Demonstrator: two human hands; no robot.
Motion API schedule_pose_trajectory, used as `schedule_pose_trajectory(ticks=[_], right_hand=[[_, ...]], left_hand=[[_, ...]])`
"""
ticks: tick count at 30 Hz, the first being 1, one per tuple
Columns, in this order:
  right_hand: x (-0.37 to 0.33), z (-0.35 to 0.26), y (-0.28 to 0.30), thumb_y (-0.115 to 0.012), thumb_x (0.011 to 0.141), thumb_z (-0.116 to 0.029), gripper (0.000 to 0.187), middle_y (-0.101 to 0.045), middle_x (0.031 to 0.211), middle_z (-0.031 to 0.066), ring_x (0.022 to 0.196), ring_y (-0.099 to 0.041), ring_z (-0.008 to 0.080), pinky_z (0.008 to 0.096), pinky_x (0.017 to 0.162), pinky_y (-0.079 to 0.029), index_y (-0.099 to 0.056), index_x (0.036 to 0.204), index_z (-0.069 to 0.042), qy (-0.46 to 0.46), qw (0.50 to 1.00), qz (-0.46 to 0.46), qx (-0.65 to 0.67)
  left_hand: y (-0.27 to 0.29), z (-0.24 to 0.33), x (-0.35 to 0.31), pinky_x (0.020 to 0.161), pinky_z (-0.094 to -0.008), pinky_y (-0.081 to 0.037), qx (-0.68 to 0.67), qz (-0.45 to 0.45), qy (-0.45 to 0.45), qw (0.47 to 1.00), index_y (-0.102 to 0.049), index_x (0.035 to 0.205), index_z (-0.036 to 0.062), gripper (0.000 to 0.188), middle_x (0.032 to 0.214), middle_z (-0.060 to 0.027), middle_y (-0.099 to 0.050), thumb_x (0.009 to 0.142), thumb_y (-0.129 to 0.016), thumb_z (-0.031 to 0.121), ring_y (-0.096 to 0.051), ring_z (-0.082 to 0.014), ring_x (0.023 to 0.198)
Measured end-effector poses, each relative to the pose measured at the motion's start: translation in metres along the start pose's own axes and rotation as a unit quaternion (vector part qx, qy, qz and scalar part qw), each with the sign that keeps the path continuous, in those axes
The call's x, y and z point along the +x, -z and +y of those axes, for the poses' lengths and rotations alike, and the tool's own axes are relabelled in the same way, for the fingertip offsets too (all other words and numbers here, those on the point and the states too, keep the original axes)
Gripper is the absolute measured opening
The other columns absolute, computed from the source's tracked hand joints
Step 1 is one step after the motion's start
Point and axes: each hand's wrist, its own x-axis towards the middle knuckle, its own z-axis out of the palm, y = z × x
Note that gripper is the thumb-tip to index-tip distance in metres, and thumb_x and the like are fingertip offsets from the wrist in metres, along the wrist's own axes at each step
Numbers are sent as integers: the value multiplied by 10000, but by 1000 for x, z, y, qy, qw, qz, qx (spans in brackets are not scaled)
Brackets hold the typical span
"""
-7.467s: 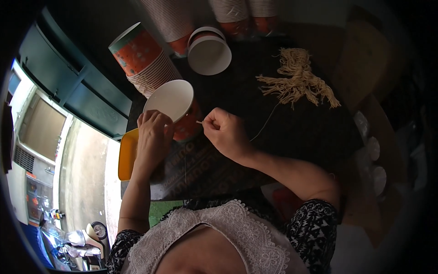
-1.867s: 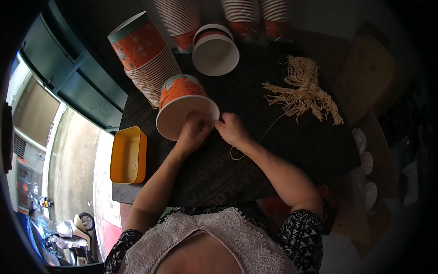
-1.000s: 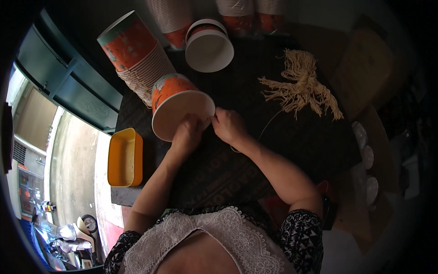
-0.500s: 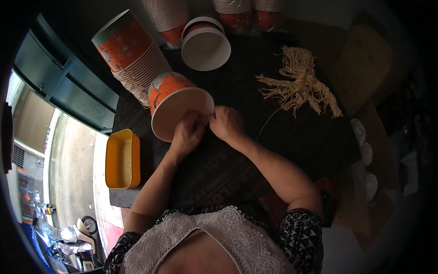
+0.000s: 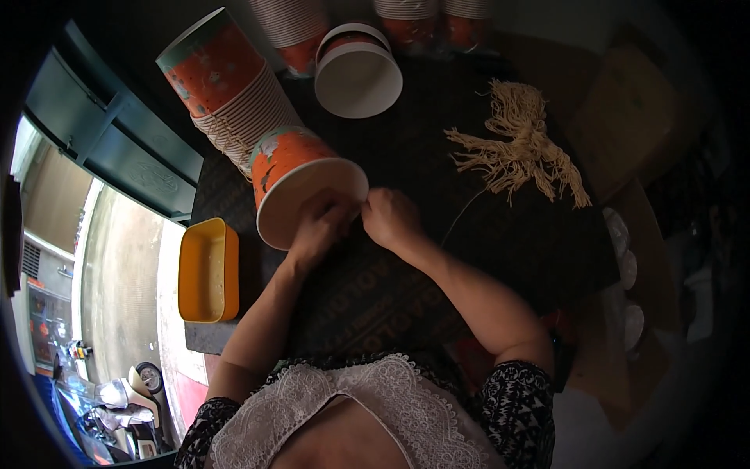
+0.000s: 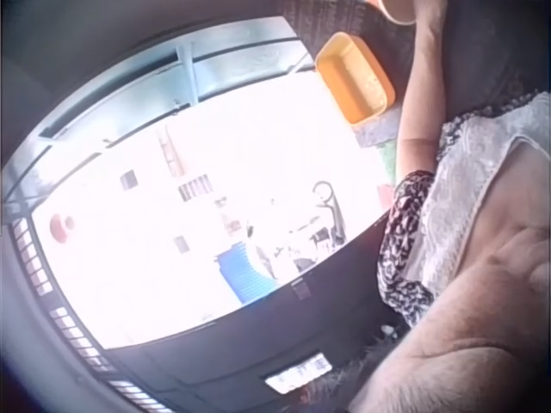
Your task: Attaching string handles to paper buckets by threading string through holes.
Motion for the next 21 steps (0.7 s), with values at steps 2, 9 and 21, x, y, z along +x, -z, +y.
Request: schedule_pose_trajectory(ticks=[2, 9, 21], right_hand=[[-6, 1, 3, -569, 853, -151, 167, -652, 799, 199, 746, -645, 377, 451, 644, -516, -652, 814, -12, 14, 1000, 1, 13], [-16, -11, 10, -592, 810, -80, 82, -630, 716, 188, 676, -649, 350, 396, 571, -492, -632, 773, -18, 61, 993, 30, 95], [10, 10, 0, -564, 814, -104, 141, -632, 764, 222, 709, -651, 365, 395, 589, -512, -650, 791, 5, 87, 985, 18, 146]], left_hand=[[0, -11, 5, 605, -289, -474, 8, 15, 9, 1000, -621, 883, -15, 123, 740, -91, -615, 839, -566, 86, -590, -165, 664], [0, -21, 11, 690, -376, -483, 102, 0, -87, 991, -607, 871, -45, 170, 769, -189, -630, 822, -573, 114, -626, -284, 741], [-4, -30, 15, 722, -404, -488, 165, 35, -153, 974, -618, 885, -39, 155, 800, -214, -636, 844, -552, 96, -634, -352, 785]])
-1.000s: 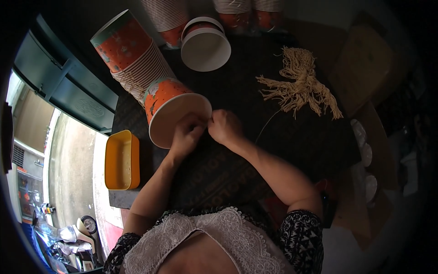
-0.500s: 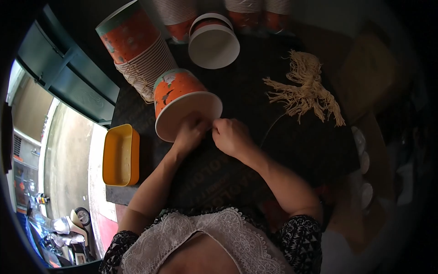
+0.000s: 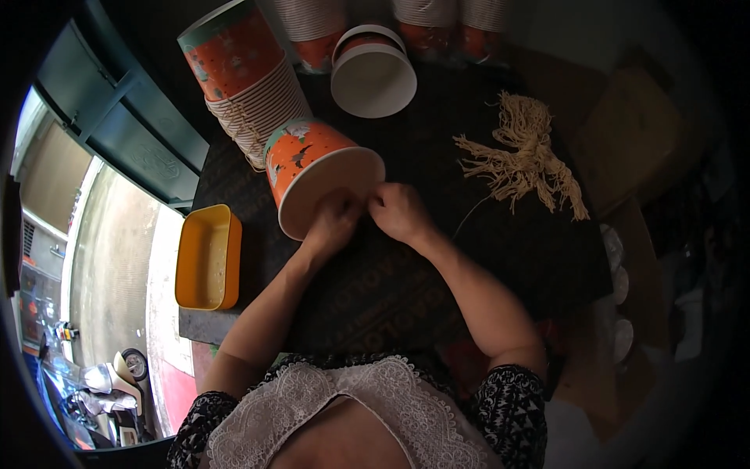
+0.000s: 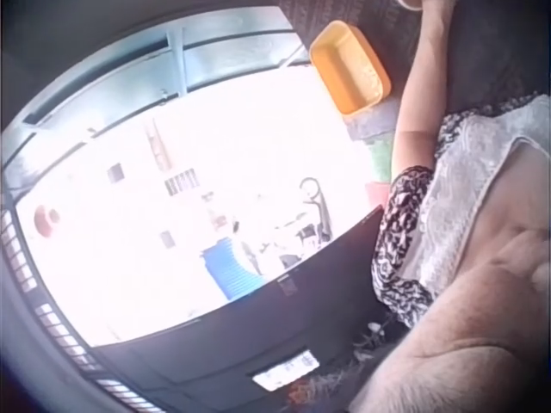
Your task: Attaching string handles to paper buckets by threading string through holes.
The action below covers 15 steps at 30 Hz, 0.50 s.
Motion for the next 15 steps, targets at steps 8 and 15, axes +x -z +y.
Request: schedule_pose_trajectory(ticks=[8, 15], right_hand=[[-10, -3, 21, -598, 839, -132, 183, -586, 597, 30, 571, -505, 60, 257, 515, -407, -663, 772, 26, -77, 980, -66, 173], [-11, -3, 23, -599, 848, -125, 178, -575, 591, 16, 565, -497, 55, 244, 512, -395, -666, 781, 26, -43, 983, -42, 171]], left_hand=[[10, 26, -2, 503, -262, -484, -64, -71, 165, 982, -631, 904, -24, 158, 714, -91, -612, 876, -562, 115, -594, -133, 584], [10, 21, -6, 508, -250, -499, -96, -86, 120, 984, -619, 944, -38, 153, 741, -82, -619, 872, -576, 90, -592, -129, 585]])
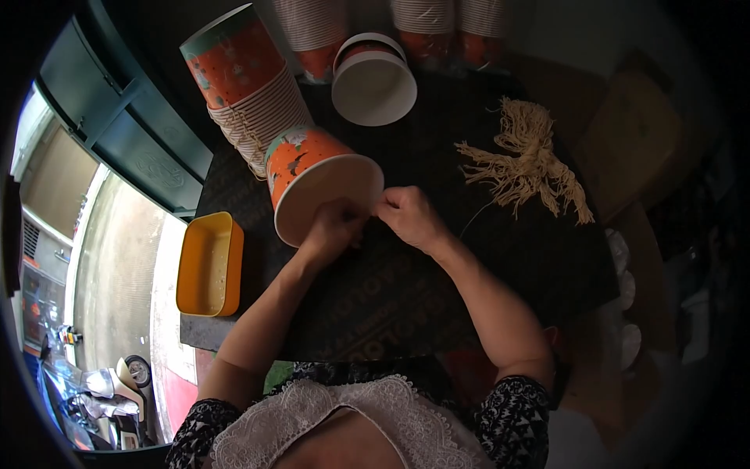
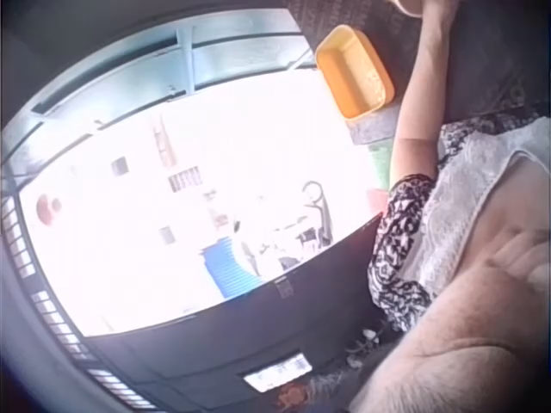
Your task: Attaching string handles to paper buckets by threading string through holes.
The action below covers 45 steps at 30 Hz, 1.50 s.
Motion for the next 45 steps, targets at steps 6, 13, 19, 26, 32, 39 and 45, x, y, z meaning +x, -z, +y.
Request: schedule_pose_trajectory(ticks=[6, 13, 19, 26, 32, 39, 45], right_hand=[[-8, -17, -16, -612, 850, -97, 132, -654, 706, 85, 652, -589, 93, 265, 578, -453, -658, 828, 24, 72, 996, 14, -44], [-18, -35, -7, -574, 828, -108, 246, -547, 564, 130, 503, -561, 232, 334, 487, -418, -553, 612, 8, 237, 952, -115, -154], [-9, -12, -3, -559, 868, -71, 132, -605, 630, 166, 558, -631, 303, 360, 483, -462, -585, 760, 0, 180, 946, 85, -257], [-9, -4, -15, -568, 853, -59, 191, -632, 671, 171, 618, -652, 328, 391, 520, -507, -592, 1043, -62, 130, 949, 71, -278], [-4, -1, -21, -585, 845, -105, 193, -635, 627, 143, 575, -647, 318, 416, 512, -519, -588, 1036, -74, 157, 926, 40, -340], [0, 1, -23, -597, 834, -106, 105, -631, 625, 147, 584, -647, 323, 426, 511, -518, -612, 933, -74, 196, 922, 57, -329], [3, 8, -23, -596, 809, -83, 77, -616, 612, 158, 585, -638, 343, 433, 514, -513, -584, 883, -64, 190, 929, 82, -307]], left_hand=[[-4, 0, -1, 512, -267, -494, 11, 26, -26, 999, -611, 939, -57, 155, 750, -98, -631, 849, -595, 69, -601, -139, 605], [-3, -22, 5, 495, -287, -478, 43, 89, -158, 983, -599, 909, -49, 124, 740, -113, -625, 847, -586, 58, -601, -155, 602], [-3, -15, 2, 513, -265, -473, -60, 37, -54, 996, -558, 931, -36, 111, 740, -87, -592, 846, -560, 35, -581, -141, 592], [-5, -12, 1, 523, -262, -473, -85, 43, -72, 993, -557, 930, -29, 107, 751, -88, -592, 827, -554, -3, -583, -138, 603], [-5, -19, 4, 533, -268, -476, -65, 56, -134, 987, -562, 920, -23, 127, 753, -90, -593, 794, -550, -30, -586, -141, 622], [-3, -22, 4, 540, -270, -475, -72, 44, -106, 991, -566, 937, -34, 138, 758, -95, -600, 801, -548, -19, -583, -140, 619], [-1, -16, 4, 523, -260, -465, -93, 24, -84, 992, -561, 965, -25, 114, 750, -76, -593, 861, -560, 24, -566, -122, 599]])
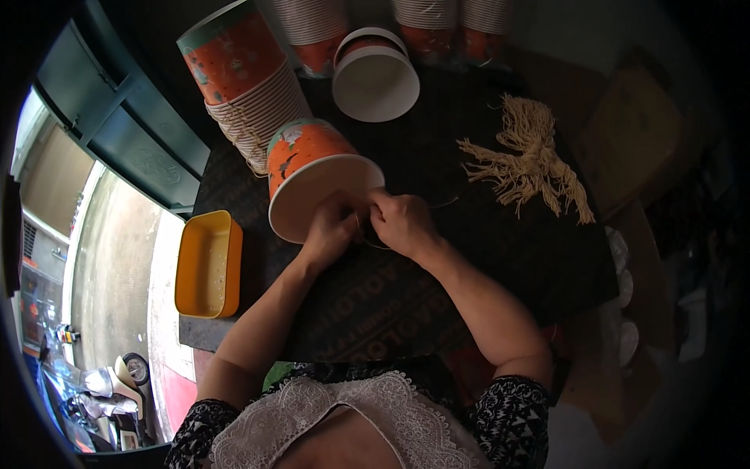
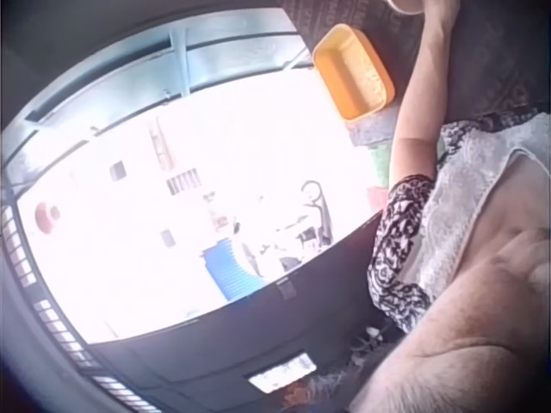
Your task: Attaching string handles to paper buckets by threading string through holes.
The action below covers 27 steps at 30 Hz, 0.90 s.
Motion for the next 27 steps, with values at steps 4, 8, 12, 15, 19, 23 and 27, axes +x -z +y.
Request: schedule_pose_trajectory(ticks=[4, 8, 12, 15, 19, 23, 27], right_hand=[[1, -3, 2, -596, 798, -73, 58, -619, 633, 171, 603, -639, 350, 434, 529, -514, -560, 834, -45, -31, 999, -8, 26], [-1, -4, 5, -600, 793, -61, 58, -621, 644, 171, 611, -645, 336, 419, 531, -515, -549, 801, -35, -54, 997, -44, 45], [-3, 2, 7, -618, 769, -32, 82, -603, 630, 155, 599, -638, 323, 388, 499, -479, -546, 808, -35, -26, 994, -60, 90], [-3, 4, 9, -609, 774, -32, 73, -602, 630, 150, 590, -635, 318, 385, 494, -473, -550, 816, -39, 19, 994, -77, 80], [-1, -1, 16, -611, 792, -66, 48, -611, 627, 146, 583, -637, 318, 391, 498, -486, -569, 797, -42, 27, 993, -95, 64], [-1, 2, 16, -615, 823, -118, 91, -611, 602, 138, 565, -634, 323, 393, 493, -497, -582, 789, -41, 13, 997, -47, 53], [2, 3, 11, -596, 846, -73, 53, -630, 721, 160, 658, -645, 335, 398, 541, -511, -583, 844, -22, 32, 997, 35, 67]], left_hand=[[-1, 0, 1, 505, -251, -457, 27, 1, 4, 1000, -559, 977, -18, 103, 723, -60, -582, 903, -548, 53, -548, -110, 561], [1, 4, 3, 507, -247, -456, 76, 4, -3, 997, -561, 976, -12, 106, 717, -61, -582, 911, -536, 68, -548, -112, 560], [3, 13, 6, 509, -277, -470, 24, -9, 85, 996, -564, 911, -20, 74, 727, -96, -590, 847, -538, 6, -569, -147, 556], [7, 17, 7, 514, -284, -478, 13, -26, 84, 996, -566, 895, -31, 80, 732, -103, -597, 824, -544, -1, -582, -156, 562], [11, 15, 8, 514, -284, -478, -18, -49, 69, 996, -572, 883, -41, 98, 740, -108, -603, 789, -552, -24, -589, -166, 566], [13, 10, 9, 547, -245, -472, -20, -60, 71, 995, -592, 903, -34, 130, 761, -87, -609, 817, -611, 61, -589, -135, 624], [12, 14, 9, 537, -246, -466, -13, -64, 89, 994, -592, 911, -22, 132, 760, -72, -596, 800, -596, 50, -574, -130, 609]])
